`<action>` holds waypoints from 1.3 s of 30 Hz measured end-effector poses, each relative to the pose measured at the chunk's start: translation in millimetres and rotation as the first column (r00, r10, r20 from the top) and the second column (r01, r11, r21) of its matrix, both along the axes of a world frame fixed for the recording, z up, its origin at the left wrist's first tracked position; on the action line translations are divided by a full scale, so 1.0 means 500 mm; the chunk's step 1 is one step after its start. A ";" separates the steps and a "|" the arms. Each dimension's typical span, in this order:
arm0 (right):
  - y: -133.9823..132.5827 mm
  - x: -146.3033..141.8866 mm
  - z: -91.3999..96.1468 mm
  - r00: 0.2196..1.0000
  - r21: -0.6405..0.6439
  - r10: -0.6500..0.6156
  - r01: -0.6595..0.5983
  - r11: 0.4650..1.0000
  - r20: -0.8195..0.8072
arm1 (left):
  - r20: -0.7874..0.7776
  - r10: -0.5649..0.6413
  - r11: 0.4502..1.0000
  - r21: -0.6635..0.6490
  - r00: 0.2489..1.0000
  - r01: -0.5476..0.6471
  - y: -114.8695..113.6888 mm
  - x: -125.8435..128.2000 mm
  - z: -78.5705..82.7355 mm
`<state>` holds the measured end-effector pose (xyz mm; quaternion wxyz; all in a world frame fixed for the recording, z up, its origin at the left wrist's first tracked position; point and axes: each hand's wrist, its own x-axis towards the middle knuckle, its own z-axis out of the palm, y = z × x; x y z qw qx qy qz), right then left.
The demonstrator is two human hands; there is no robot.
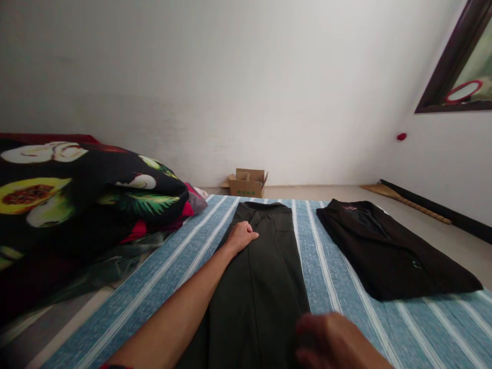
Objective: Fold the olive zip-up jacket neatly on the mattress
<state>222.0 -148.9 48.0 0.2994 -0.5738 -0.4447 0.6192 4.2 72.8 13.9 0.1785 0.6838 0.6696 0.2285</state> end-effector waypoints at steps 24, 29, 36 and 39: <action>0.611 -0.137 -0.072 0.703 0.302 -0.233 0.028 0.953 0.672 | 0.027 -0.100 0.995 -0.020 0.995 0.101 -0.017 0.007 0.002; 0.613 -0.135 -0.082 0.717 0.285 -0.211 0.018 0.958 0.664 | 0.048 -0.054 0.998 -0.028 0.997 0.055 -0.011 0.005 0.001; 0.618 -0.125 -0.092 0.654 0.404 -0.253 -0.089 0.910 0.713 | 0.004 -0.071 0.995 -0.074 0.997 0.071 -0.007 0.002 0.007; 0.618 -0.120 -0.076 0.594 0.459 -0.296 -0.142 0.877 0.748 | -0.019 -0.076 0.994 -0.084 0.997 0.074 -0.011 0.004 0.011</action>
